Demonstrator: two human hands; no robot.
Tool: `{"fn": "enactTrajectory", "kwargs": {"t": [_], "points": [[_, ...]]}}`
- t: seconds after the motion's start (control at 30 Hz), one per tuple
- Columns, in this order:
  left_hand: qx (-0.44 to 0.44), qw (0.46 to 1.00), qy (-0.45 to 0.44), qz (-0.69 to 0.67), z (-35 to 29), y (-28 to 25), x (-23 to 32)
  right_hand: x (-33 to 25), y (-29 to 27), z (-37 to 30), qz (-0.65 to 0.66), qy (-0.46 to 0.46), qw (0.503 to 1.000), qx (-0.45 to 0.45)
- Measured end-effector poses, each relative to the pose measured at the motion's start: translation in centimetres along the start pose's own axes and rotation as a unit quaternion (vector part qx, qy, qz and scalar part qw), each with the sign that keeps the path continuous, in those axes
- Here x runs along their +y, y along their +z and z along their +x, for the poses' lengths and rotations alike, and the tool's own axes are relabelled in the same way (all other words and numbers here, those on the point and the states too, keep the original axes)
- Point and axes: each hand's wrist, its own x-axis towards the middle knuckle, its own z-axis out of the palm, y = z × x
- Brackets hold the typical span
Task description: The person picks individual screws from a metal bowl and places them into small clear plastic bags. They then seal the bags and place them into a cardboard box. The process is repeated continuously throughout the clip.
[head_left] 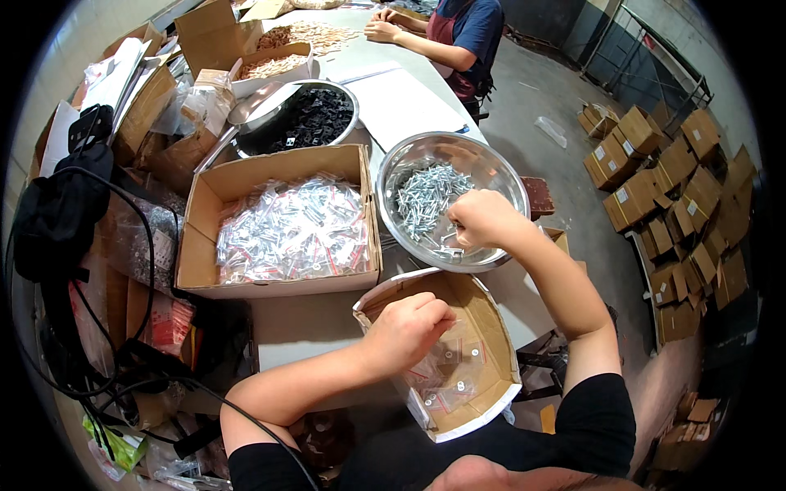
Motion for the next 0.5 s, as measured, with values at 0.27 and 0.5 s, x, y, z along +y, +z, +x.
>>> {"fn": "enactTrajectory", "kwargs": {"t": [0.27,0.5], "points": [[-0.012,0.995,-0.078,-0.063,0.2,-0.6,0.3,-1.7,-1.9,-4.8,0.401,-0.079,0.889,0.209],[0.039,0.995,-0.028,-0.088,0.7,-0.5,-0.3,-2.4,-0.6,-5.7,0.479,-0.157,0.846,0.171]]}}
